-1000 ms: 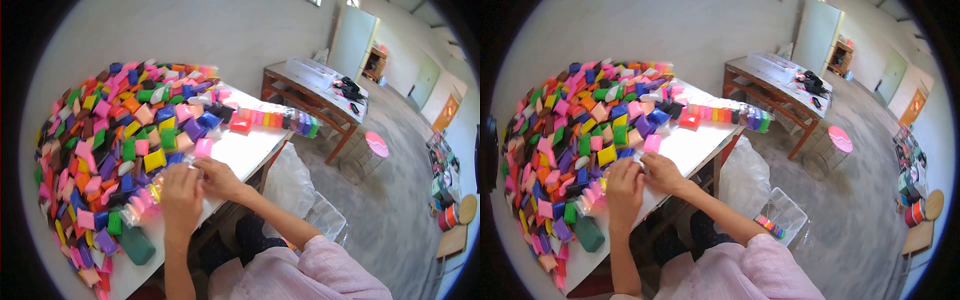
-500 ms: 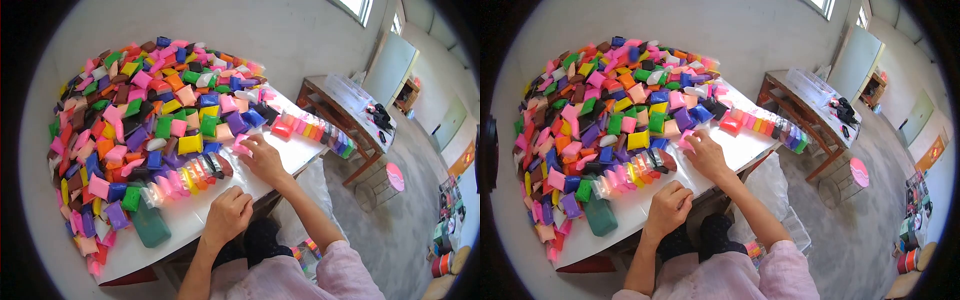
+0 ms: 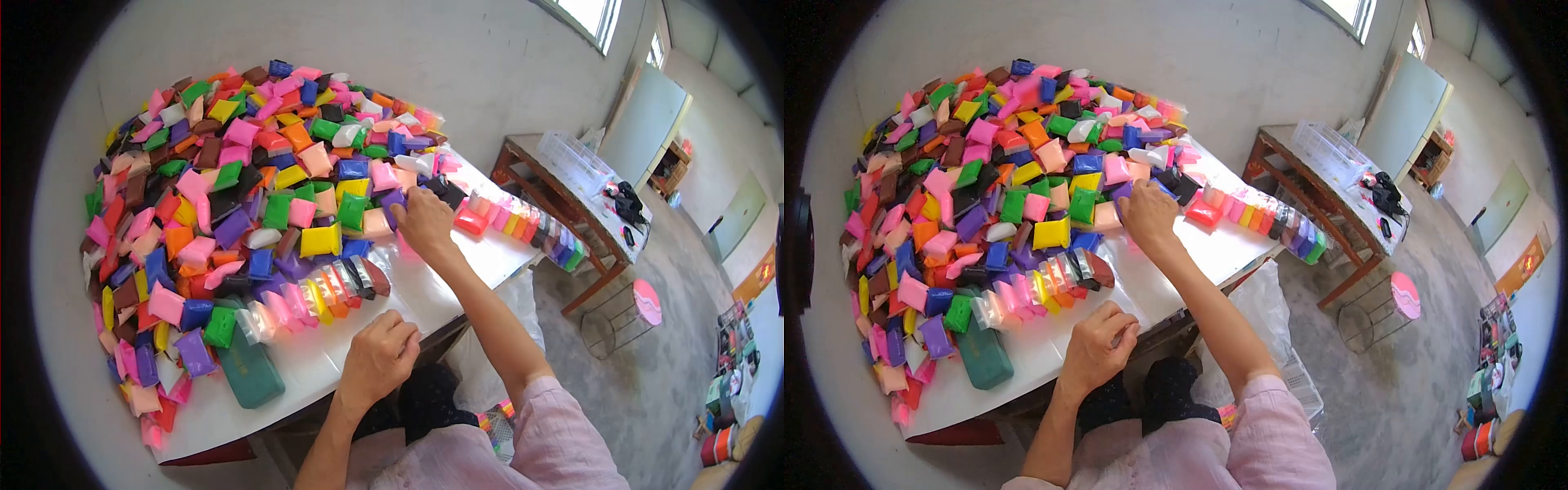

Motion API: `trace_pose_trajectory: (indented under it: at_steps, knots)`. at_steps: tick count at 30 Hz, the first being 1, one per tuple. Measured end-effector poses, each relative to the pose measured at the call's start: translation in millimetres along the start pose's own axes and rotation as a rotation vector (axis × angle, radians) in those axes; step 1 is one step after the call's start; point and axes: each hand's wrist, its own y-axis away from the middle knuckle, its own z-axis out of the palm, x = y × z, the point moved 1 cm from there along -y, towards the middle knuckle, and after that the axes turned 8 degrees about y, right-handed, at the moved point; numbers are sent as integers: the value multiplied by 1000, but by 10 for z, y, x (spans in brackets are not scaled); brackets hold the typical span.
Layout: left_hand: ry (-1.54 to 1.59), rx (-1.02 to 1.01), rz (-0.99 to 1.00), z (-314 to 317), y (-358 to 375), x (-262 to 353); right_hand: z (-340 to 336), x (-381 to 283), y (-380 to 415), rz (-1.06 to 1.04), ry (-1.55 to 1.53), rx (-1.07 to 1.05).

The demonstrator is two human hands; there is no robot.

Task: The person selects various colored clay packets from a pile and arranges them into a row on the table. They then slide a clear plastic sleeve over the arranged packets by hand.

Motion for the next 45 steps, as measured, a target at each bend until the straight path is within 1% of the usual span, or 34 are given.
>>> trace_pose_trajectory:
  at_steps: [2,5,7,8,10,11,12,13,15,18,21,24,27,33,39,42,45]
  knots:
    - [7,8,0,-6,5,-1,126,-23,-65,22,25,13]
    - [20,38,3,-26,9,12,116,101,-54,58,-233,98]
    - [34,82,6,-9,19,2,-100,233,124,233,-523,50]
    - [-43,89,27,-6,24,7,-357,272,308,254,-556,49]
    - [-192,107,64,22,41,12,-564,331,763,265,-593,52]
    - [-262,125,47,64,49,25,-631,305,1012,303,-534,-56]
    - [-333,140,31,114,50,44,-625,272,1211,289,-476,-95]
    - [-405,152,14,165,52,65,-676,233,1362,268,-485,-166]
    - [-436,153,-35,258,65,116,-719,214,1518,196,-415,-75]
    - [-459,183,-50,306,28,146,-819,287,1609,212,-608,-166]
    - [-453,184,-29,338,7,86,-920,331,1694,75,-443,-32]
    - [-442,180,-39,359,-20,52,-845,383,1761,-72,-290,88]
    - [-415,155,-39,339,-49,50,-817,365,1744,-77,-312,62]
    - [-407,148,12,328,-33,12,-723,393,1791,-208,-100,136]
    - [-450,128,61,333,-20,2,-760,453,1761,-315,-132,166]
    - [-465,139,96,343,3,-30,-695,500,1830,-294,-143,144]
    - [-536,152,160,362,53,-39,-754,468,1888,-207,-283,120]
